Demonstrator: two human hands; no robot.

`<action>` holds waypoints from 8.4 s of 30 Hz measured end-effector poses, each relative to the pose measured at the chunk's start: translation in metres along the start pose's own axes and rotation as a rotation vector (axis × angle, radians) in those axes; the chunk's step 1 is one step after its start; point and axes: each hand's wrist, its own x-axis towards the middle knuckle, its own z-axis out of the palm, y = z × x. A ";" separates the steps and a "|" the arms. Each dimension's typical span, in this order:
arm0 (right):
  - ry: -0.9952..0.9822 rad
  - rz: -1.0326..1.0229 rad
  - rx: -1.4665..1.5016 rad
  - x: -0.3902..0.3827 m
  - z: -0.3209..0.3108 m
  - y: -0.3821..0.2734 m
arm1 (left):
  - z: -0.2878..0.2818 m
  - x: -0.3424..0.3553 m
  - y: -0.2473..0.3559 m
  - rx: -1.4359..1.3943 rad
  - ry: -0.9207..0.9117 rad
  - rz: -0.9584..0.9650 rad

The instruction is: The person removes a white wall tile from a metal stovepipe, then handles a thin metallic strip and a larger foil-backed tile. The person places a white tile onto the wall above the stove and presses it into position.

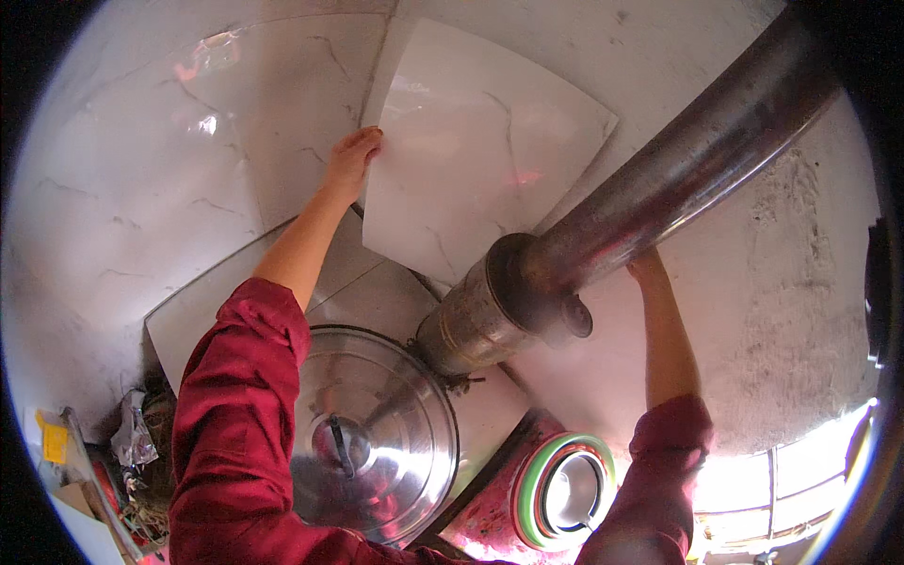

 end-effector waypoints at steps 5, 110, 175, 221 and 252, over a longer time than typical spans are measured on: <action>-0.062 0.039 -0.044 0.017 -0.013 0.008 | 0.002 0.006 -0.004 0.015 -0.036 0.004; 0.262 -0.022 -0.539 0.012 -0.071 0.046 | 0.085 0.040 -0.136 0.794 0.088 0.267; 0.256 -0.024 -0.666 0.032 -0.056 0.056 | 0.102 0.059 -0.104 1.572 -0.163 0.506; -0.379 -0.580 -1.396 -0.182 0.219 -0.088 | 0.081 -0.014 -0.161 1.150 -0.536 0.061; -0.379 0.225 -1.535 0.231 0.261 0.239 | -0.398 -0.275 -0.023 1.960 -0.324 -0.132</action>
